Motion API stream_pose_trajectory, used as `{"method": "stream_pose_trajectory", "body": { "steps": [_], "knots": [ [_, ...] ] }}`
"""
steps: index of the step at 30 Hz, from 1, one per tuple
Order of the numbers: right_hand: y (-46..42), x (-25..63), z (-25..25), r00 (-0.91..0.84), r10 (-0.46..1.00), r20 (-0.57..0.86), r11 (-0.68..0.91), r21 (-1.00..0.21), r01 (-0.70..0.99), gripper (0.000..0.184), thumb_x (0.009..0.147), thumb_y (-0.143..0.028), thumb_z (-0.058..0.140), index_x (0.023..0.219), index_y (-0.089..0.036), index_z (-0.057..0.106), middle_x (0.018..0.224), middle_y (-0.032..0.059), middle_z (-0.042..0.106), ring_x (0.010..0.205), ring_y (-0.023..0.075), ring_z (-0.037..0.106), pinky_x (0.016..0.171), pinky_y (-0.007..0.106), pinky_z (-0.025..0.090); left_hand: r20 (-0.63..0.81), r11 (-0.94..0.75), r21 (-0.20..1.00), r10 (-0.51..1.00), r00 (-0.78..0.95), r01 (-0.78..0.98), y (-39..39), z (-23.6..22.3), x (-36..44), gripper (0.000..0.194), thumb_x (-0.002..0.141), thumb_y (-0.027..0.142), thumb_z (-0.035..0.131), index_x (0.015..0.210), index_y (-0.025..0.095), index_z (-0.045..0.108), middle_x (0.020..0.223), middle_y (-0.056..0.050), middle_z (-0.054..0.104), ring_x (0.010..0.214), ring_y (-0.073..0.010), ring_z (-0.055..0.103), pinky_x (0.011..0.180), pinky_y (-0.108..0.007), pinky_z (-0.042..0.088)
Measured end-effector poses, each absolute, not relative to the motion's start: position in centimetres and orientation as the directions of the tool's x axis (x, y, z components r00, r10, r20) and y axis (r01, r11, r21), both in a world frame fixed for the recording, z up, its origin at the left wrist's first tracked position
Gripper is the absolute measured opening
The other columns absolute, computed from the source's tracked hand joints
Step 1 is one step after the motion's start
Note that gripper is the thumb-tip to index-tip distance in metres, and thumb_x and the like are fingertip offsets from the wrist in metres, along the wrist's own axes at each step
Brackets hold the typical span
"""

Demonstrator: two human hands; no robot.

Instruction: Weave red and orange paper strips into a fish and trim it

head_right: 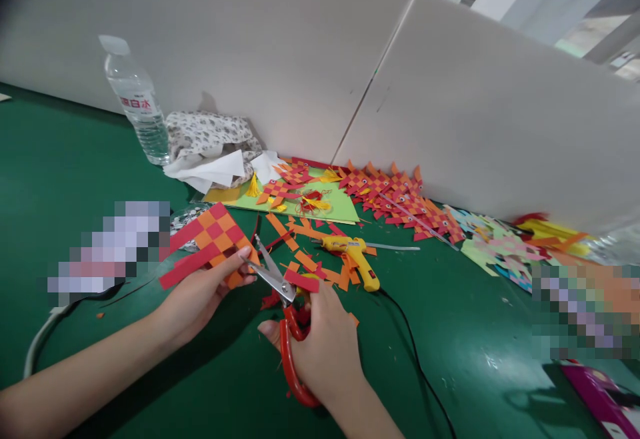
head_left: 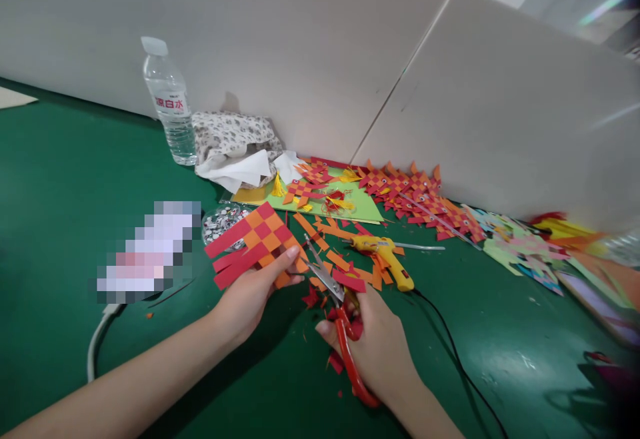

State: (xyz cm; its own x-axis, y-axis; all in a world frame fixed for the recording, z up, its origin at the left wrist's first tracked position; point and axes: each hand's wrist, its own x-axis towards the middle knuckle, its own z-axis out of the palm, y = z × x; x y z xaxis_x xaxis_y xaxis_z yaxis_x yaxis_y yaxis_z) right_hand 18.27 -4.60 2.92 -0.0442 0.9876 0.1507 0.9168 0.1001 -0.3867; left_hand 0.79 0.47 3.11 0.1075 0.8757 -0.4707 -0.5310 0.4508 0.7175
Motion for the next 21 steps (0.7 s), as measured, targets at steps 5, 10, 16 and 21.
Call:
{"method": "stream_pose_trajectory", "body": {
  "steps": [5,10,16,21],
  "knots": [
    [-4.3,18.7,2.6,-0.001,0.982,0.191,0.067,-0.339,0.939,0.037,0.070,-0.041,0.060,0.101,-0.021,0.053,0.076,0.0024,0.059,0.062,0.0184,0.059,0.052,0.027,0.046,-0.413,0.438,0.718,0.894,0.175,-0.541,0.6,2.4,0.8,0.021,0.069,0.029,0.074,0.086,0.018,0.069,0.094,-0.003,0.071,0.087,-0.0172,0.065,0.072,-0.026,0.056],
    [-4.1,18.7,2.7,0.002,0.982,0.188,0.061,-0.330,0.942,0.036,0.069,-0.040,0.062,0.098,-0.021,0.054,0.075,0.0019,0.059,0.062,0.0179,0.059,0.051,0.026,0.045,-0.384,0.453,0.751,0.891,0.241,-0.481,0.6,2.2,0.7,0.022,0.067,0.023,0.076,0.088,0.017,0.070,0.099,-0.004,0.070,0.093,-0.0187,0.063,0.080,-0.027,0.054],
    [-4.1,18.6,2.9,-0.068,0.976,0.208,0.136,-0.335,0.932,0.039,0.069,-0.043,0.063,0.101,-0.023,0.055,0.076,0.0011,0.059,0.062,0.0169,0.058,0.052,0.026,0.047,-0.301,0.408,0.800,0.907,0.294,-0.440,0.3,2.3,0.4,0.029,0.070,0.025,0.073,0.098,0.019,0.069,0.102,-0.005,0.071,0.097,-0.0201,0.062,0.081,-0.028,0.051],
    [-4.1,18.8,3.1,-0.106,0.975,0.198,0.170,-0.347,0.922,0.040,0.070,-0.049,0.063,0.100,-0.023,0.057,0.075,0.0014,0.059,0.063,0.0175,0.058,0.053,0.027,0.047,-0.250,0.376,0.825,0.912,0.325,-0.421,0.6,1.8,0.4,0.034,0.071,0.027,0.072,0.104,0.020,0.067,0.109,-0.006,0.069,0.101,-0.0224,0.062,0.084,-0.031,0.049]
  ]
}}
